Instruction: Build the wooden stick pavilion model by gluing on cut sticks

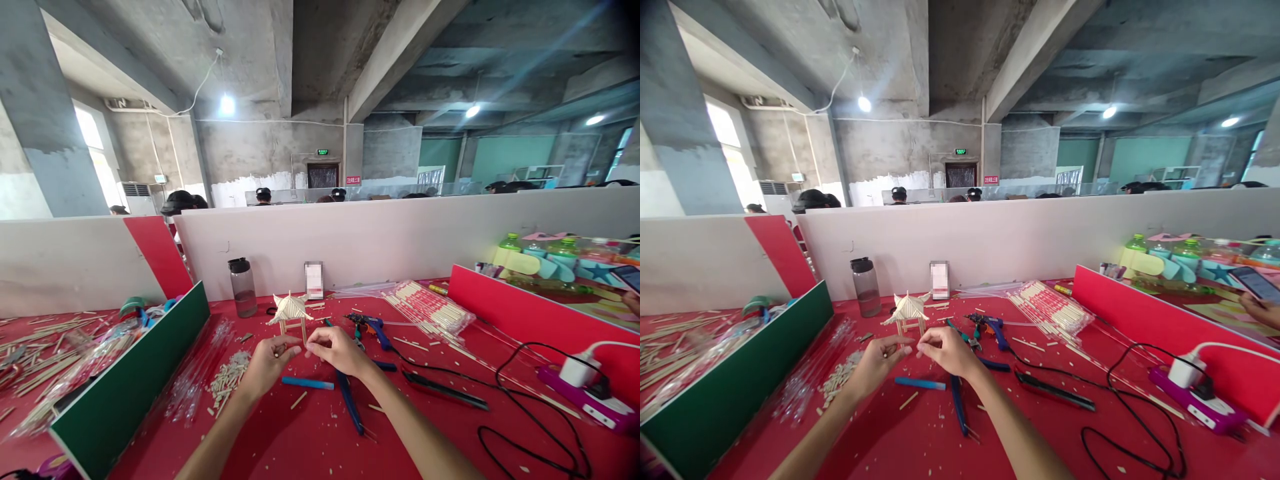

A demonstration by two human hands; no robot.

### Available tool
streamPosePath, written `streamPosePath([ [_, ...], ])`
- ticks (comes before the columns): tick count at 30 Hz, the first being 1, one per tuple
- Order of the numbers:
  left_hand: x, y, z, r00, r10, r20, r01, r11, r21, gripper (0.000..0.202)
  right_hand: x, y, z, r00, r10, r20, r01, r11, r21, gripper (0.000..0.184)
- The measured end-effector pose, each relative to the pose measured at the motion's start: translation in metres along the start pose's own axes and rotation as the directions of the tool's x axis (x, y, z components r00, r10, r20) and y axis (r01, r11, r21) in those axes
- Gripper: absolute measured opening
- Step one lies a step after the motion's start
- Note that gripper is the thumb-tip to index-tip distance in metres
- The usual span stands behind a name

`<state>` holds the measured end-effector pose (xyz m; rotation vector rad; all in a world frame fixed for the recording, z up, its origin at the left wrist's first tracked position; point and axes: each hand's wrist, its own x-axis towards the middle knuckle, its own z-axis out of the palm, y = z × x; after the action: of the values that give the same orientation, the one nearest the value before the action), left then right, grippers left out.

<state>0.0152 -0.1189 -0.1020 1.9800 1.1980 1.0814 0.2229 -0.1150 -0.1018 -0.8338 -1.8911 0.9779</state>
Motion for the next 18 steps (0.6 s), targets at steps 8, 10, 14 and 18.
streamPosePath([
  [8, -0.006, -0.001, 0.009, 0.991, 0.103, -0.08, -0.089, 0.983, 0.164, 0.031, 0.002, 0.004, 0.003, 0.999, 0.042, 0.021, -0.043, 0.998, 0.048, 0.039],
  [10, -0.007, -0.002, 0.007, 0.986, 0.148, -0.081, -0.13, 0.972, 0.196, 0.027, 0.001, 0.005, 0.003, 0.991, 0.116, 0.069, -0.125, 0.981, 0.151, 0.042],
  [14, -0.008, -0.001, 0.0, 0.982, 0.184, -0.044, -0.159, 0.928, 0.336, 0.026, 0.0, 0.004, 0.005, 0.971, 0.169, 0.171, -0.217, 0.921, 0.322, 0.043],
  [18, -0.007, 0.003, -0.015, 0.983, 0.172, -0.07, -0.123, 0.885, 0.45, 0.029, 0.001, 0.004, 0.004, 0.979, 0.166, 0.117, -0.197, 0.918, 0.344, 0.04],
])
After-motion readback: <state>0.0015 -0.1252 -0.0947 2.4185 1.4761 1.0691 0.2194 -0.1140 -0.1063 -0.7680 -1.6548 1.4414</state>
